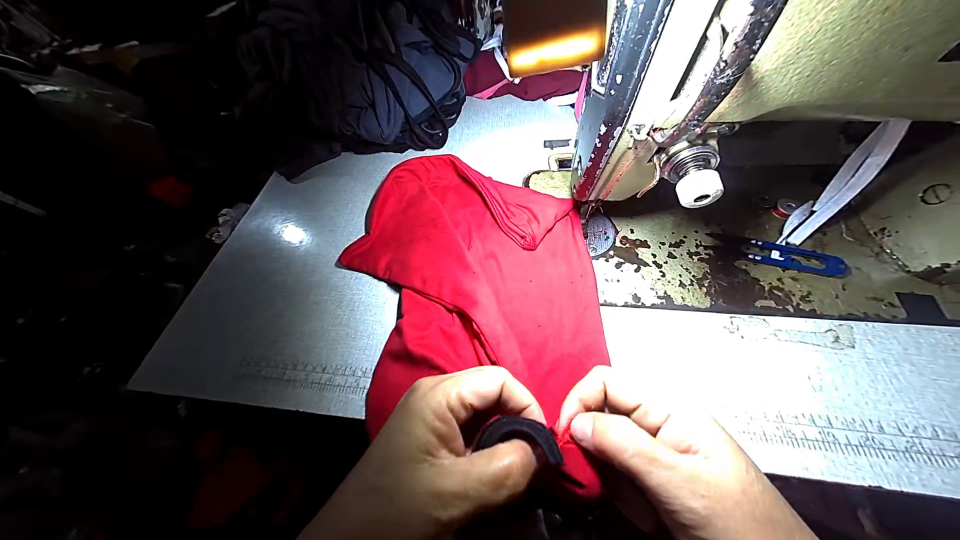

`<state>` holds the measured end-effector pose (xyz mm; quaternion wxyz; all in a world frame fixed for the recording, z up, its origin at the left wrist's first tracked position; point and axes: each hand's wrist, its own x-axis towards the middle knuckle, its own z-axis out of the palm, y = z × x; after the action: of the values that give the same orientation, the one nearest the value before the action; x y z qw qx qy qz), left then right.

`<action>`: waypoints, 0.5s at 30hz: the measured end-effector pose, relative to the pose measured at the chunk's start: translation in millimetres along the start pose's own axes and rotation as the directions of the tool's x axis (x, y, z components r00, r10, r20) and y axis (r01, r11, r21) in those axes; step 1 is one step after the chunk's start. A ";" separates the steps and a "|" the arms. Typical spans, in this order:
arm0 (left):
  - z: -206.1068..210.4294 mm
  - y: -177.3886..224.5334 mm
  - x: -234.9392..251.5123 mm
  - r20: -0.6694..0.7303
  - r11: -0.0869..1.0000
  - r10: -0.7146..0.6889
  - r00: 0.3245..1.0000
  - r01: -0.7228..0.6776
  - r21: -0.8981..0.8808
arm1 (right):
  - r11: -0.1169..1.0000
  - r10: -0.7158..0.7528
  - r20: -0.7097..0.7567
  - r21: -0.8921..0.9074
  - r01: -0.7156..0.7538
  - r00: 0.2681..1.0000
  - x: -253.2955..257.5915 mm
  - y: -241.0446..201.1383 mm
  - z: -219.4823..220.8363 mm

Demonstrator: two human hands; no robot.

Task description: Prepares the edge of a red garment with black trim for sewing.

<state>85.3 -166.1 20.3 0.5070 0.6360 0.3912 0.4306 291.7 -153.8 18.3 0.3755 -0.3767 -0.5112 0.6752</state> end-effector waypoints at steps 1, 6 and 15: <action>0.2 -0.4 -0.4 -0.008 0.998 0.038 0.999 -0.037 0.055 | 0.999 -0.023 -0.002 -0.046 0.023 1.000 -0.6 0.3 -0.1; -2.0 -1.1 -3.0 0.015 0.949 0.198 0.980 -0.195 0.248 | 0.991 -0.082 0.022 -0.107 0.084 0.996 -3.1 -1.4 -1.5; -12.9 11.1 -2.6 0.243 0.762 0.299 0.923 -0.384 0.521 | 0.997 0.019 0.084 0.079 -0.026 0.996 -4.1 1.5 -2.8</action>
<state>72.9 -166.5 32.3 0.2383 0.8463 0.3392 0.3347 295.8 -156.6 16.8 0.3610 -0.3385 -0.4946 0.7145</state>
